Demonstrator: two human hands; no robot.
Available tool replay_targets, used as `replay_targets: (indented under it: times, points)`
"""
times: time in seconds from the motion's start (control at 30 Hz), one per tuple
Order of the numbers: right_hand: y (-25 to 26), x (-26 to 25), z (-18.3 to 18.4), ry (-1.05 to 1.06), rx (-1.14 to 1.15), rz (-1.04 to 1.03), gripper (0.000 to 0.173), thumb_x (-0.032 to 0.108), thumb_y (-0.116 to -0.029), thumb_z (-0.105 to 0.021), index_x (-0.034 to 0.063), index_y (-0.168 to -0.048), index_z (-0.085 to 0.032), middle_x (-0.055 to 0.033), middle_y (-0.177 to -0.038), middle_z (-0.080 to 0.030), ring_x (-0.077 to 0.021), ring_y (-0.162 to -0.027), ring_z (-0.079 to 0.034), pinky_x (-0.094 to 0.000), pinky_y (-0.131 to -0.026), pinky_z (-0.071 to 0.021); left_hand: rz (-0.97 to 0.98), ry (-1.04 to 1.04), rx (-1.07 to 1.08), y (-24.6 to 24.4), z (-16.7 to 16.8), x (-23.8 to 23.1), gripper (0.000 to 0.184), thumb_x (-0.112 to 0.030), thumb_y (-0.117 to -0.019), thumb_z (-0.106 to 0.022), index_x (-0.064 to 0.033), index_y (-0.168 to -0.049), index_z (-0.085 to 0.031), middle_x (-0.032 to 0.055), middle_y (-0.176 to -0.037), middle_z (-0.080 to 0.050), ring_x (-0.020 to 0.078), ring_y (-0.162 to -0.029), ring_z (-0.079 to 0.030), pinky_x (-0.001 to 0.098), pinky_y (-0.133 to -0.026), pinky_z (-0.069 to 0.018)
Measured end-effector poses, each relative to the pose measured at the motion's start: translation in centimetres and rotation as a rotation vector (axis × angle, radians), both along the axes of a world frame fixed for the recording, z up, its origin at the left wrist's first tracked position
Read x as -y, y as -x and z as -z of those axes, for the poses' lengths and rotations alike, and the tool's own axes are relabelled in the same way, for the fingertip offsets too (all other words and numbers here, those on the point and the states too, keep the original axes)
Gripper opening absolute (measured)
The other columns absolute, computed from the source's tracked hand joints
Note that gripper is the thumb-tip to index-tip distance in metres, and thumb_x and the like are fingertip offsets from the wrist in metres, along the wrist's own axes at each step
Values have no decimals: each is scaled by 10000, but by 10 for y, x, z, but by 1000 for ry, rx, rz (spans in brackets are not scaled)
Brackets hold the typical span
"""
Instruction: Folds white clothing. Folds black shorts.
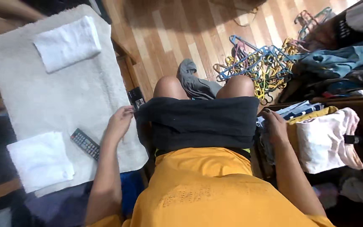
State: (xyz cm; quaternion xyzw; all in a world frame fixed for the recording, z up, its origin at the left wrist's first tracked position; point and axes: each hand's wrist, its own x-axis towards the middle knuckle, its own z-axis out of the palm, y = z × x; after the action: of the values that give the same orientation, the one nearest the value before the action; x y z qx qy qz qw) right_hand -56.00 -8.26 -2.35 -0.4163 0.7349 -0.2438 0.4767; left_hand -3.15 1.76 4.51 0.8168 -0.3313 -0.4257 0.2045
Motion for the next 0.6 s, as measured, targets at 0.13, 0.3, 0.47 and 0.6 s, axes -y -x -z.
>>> replay_targets:
  times: [0.13, 0.3, 0.47, 0.6]
  points:
    - [-21, 27, 35, -269, 453, 202, 543, 592, -1054, -366, 150, -1300, -563, -35, -1014, -685, -148, -899, -668, -400, -781, -577, -96, -155, -165, 42, 36, 37, 597, -437, -1122, -312, 14, -1481, -470, 278, -1474, -502, 420, -1366, -484, 620, -1109, -377]
    - [-11, 35, 65, -179, 679, 323, 239, 282, -1084, -410, 143, -1077, -605, 6, -838, -681, -99, -779, -674, -327, -719, -590, -492, -92, -329, 39, 89, 49, 567, -504, -1074, -423, -47, -1382, -557, 185, -1297, -626, 311, -1179, -606, 560, -975, -503]
    - [-7, 40, 70, -18, 463, 388, 197, 245, -1080, -451, 101, -1084, -585, 3, -827, -645, -100, -742, -646, -326, -702, -575, -864, 360, -516, 29, 62, 46, 455, -406, -1088, -439, -102, -1415, -525, 79, -1311, -651, 204, -1196, -630, 455, -1000, -532]
    - [-24, 22, 48, 43, 501, 206, 445, 421, -1114, -343, 71, -1308, -539, -20, -988, -680, -70, -858, -663, -305, -748, -575, -711, 590, -256, 29, 36, 36, 452, -334, -1134, -315, -41, -1450, -449, 104, -1323, -598, 151, -1187, -601, 391, -1025, -513]
